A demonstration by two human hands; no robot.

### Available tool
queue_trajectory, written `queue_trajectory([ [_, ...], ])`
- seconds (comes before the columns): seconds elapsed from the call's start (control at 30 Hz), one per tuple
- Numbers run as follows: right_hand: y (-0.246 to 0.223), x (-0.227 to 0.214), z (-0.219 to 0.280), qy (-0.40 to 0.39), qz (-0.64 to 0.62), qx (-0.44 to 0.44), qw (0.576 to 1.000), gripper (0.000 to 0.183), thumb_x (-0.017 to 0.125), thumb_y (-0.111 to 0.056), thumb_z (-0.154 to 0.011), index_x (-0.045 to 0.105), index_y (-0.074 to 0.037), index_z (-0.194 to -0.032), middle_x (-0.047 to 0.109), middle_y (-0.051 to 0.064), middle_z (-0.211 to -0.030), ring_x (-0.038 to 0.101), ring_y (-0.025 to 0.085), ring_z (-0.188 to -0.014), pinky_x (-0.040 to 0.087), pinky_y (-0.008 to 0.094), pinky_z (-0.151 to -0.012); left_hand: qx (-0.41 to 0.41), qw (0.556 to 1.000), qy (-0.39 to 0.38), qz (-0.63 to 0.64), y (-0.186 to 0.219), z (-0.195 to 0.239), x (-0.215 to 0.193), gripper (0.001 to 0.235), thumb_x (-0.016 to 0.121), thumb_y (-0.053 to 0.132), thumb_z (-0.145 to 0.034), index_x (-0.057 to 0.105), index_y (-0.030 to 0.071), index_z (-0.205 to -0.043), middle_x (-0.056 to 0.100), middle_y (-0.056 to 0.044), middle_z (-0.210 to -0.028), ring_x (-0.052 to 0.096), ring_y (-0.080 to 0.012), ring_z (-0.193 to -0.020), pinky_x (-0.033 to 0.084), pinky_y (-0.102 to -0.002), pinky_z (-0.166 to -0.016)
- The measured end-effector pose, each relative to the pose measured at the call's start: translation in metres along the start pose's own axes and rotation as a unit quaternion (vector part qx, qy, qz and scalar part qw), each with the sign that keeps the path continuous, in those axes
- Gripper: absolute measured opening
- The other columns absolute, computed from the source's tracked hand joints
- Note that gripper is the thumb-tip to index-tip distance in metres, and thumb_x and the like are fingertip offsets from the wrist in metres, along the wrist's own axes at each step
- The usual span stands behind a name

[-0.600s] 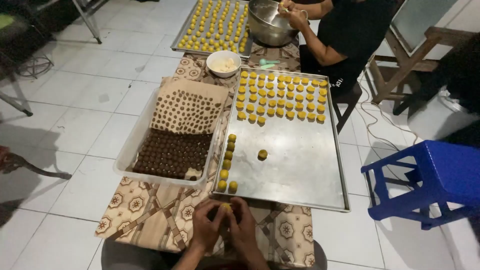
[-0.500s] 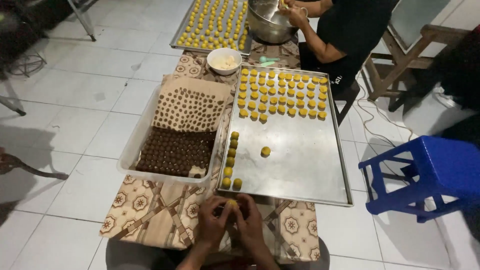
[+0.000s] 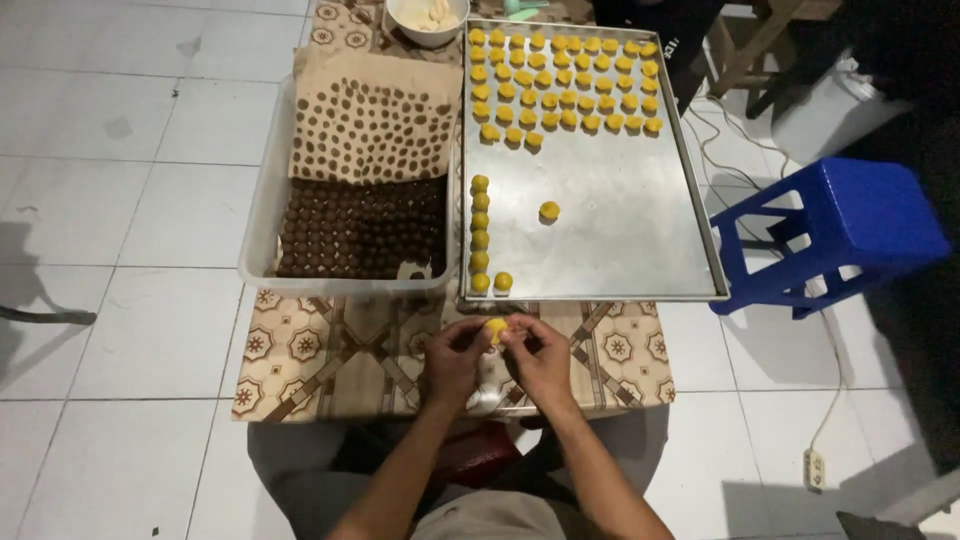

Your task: The person takes a small piece of yellow dough and flattens it in their palm. They then pick up a dark brown ball from a container and place it into the center of the flattened dough. The person wraps the yellow dough around the brown ball, sealing it completely, and rolls it between their palms to form a smooth, round ball.

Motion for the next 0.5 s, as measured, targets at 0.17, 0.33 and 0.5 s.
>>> queue_trajectory([
  [0.17,-0.014,0.009,0.011,-0.013,-0.068,0.000,0.998,0.026,0.083,-0.001,-0.084,0.077,-0.002,-0.109,0.074,0.009,-0.085,0.066,0.013,-0.077,0.057,0.030,-0.075,-0.019,0.997,-0.022,0.069,-0.029,-0.003,-0.008,0.023,0.085,0.003,-0.082,0.077,-0.005,-0.102,0.078,-0.019,-0.091,0.070,-0.0182,-0.066,0.062,-0.034,-0.063],
  [0.33,-0.017,0.013,0.008,-0.029,-0.054,-0.017,0.998,0.018,0.079,-0.005,-0.089,0.079,-0.001,-0.107,0.072,0.009,-0.079,0.063,0.012,-0.075,0.056,0.030,-0.072,0.000,0.998,-0.027,0.052,-0.013,0.002,-0.006,0.020,0.086,0.004,-0.083,0.077,-0.005,-0.099,0.077,-0.020,-0.086,0.069,-0.0182,-0.062,0.060,-0.034,-0.061],
  [0.5,-0.027,0.008,0.007,-0.015,0.004,-0.089,0.996,0.014,0.083,-0.006,-0.086,0.081,-0.003,-0.099,0.070,0.011,-0.080,0.064,0.016,-0.076,0.054,0.031,-0.072,0.011,0.997,-0.041,0.062,-0.012,-0.001,-0.005,0.020,0.087,0.005,-0.083,0.077,-0.006,-0.098,0.078,-0.023,-0.089,0.070,-0.0193,-0.064,0.061,-0.034,-0.060],
])
Point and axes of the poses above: each hand's wrist, its own z-axis away from the middle knuckle, its own x-axis out of the palm, y = z × x, the point moved 10 cm from there along -z, towards the middle knuckle
